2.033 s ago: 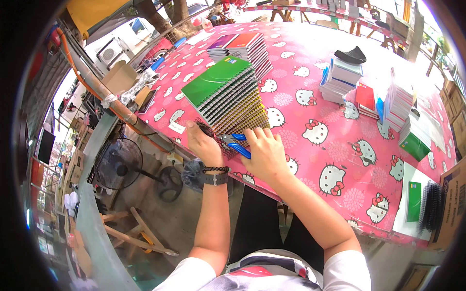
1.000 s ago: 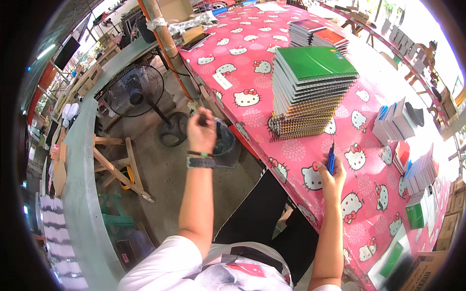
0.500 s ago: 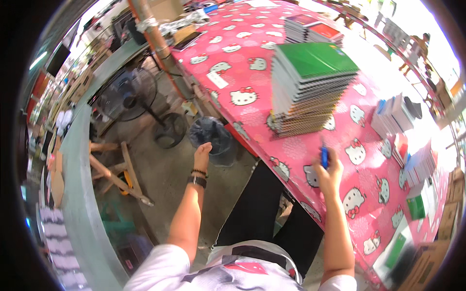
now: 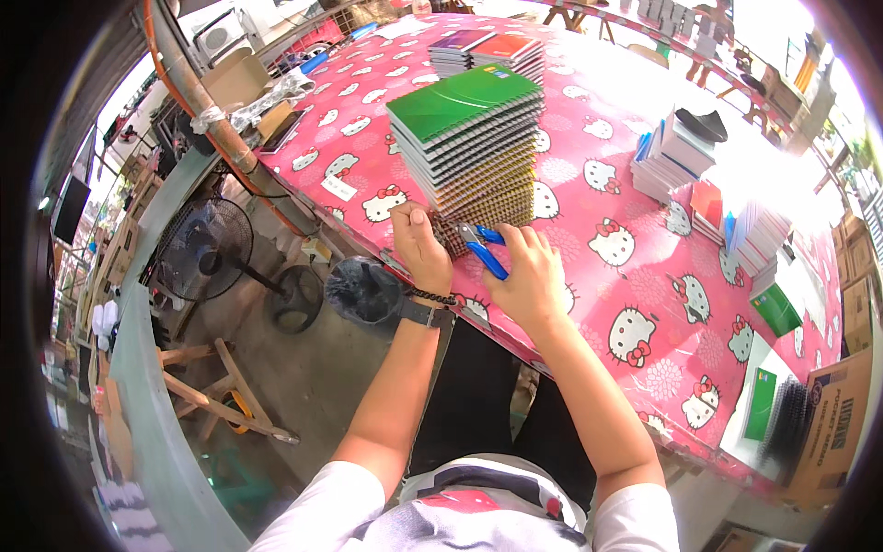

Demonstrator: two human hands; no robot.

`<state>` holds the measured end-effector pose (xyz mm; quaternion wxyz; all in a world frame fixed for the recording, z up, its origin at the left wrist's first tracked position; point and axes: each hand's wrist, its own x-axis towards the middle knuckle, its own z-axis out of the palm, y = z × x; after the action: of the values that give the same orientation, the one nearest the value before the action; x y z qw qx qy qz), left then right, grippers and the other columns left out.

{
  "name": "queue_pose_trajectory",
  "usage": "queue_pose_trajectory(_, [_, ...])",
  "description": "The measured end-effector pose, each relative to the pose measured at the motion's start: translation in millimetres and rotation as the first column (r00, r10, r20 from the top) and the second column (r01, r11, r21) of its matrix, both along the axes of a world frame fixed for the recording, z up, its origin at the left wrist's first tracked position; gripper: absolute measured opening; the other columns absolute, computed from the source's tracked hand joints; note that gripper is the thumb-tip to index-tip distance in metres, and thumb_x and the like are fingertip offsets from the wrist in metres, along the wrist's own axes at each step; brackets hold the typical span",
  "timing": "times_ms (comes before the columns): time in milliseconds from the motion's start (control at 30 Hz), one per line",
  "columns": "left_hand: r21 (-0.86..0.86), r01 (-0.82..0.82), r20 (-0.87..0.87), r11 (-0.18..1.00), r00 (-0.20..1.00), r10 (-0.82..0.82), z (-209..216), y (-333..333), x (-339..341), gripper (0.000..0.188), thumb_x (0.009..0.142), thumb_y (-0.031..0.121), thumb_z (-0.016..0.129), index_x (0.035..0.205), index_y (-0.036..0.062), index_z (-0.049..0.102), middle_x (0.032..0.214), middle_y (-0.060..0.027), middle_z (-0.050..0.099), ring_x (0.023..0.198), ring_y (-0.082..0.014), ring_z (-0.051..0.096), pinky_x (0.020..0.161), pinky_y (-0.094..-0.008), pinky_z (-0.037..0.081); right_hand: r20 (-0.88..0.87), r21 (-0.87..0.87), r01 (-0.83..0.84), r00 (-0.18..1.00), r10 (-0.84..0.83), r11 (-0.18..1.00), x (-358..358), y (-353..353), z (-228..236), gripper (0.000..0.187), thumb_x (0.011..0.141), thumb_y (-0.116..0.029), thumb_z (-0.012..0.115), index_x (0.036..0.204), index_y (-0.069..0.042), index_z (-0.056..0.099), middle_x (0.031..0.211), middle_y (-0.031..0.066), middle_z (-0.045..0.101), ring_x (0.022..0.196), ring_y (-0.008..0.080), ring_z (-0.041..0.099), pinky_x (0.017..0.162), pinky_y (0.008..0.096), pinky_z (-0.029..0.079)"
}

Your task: The person uses blue-handled pliers to trim the excess length of a metal spiral binding on a stack of notebooks, repeating the action on different parts of the binding.

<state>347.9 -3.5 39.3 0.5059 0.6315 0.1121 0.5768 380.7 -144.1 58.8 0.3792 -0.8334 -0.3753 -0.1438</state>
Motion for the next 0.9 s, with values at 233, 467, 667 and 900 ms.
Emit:
queue_pose_trajectory(233, [0.139,-0.181,-0.029,0.974,0.982,0.187,6,0,12,0.031,0.098,0.025,0.043,0.077,0.0016,0.047,0.064,-0.0066,0.047,0.056,-0.0137,0.040,0.053,-0.0312,0.036,0.029,-0.090,0.039,0.999,-0.037,0.995,-1,8,4,0.049,0.063,-0.021,0.074,0.105,-0.005,0.055,0.094,0.0098,0.057,0.092,0.0285,0.056,0.078,0.0425,0.045])
queue_pose_trajectory(467, [-0.049,-0.134,-0.014,0.990,0.991,0.133,18,3,17,0.044,0.100,0.026,0.041,0.064,0.0010,0.042,0.056,0.0026,0.037,0.055,-0.0062,0.030,0.047,-0.0275,0.026,-0.029,-0.076,0.043,0.999,-0.045,0.996,-6,18,10,0.039,0.064,-0.018,0.069,0.099,-0.005,0.057,0.084,0.0115,0.059,0.080,0.0313,0.060,0.071,0.0418,0.049])
queue_pose_trajectory(667, [-0.159,-0.069,0.007,0.985,0.997,0.071,13,5,17,0.042,0.099,0.026,0.042,0.064,0.0046,0.041,0.058,0.0047,0.035,0.055,-0.0061,0.028,0.049,-0.0256,0.025,-0.087,-0.113,0.031,0.995,-0.041,0.993,-3,3,11,0.040,0.064,-0.017,0.069,0.100,-0.006,0.057,0.084,0.0115,0.059,0.080,0.0317,0.059,0.070,0.0426,0.048])
queue_pose_trajectory(900, [-0.269,-0.030,0.001,0.963,1.000,0.031,11,5,15,0.042,0.099,0.027,0.041,0.065,0.0030,0.045,0.055,0.0021,0.040,0.052,-0.0080,0.033,0.049,-0.0269,0.028,-0.032,-0.189,0.059,0.997,-0.066,0.980,-6,7,12,0.053,0.063,-0.018,0.071,0.112,-0.004,0.054,0.101,0.0117,0.056,0.100,0.0306,0.052,0.083,0.0446,0.041])
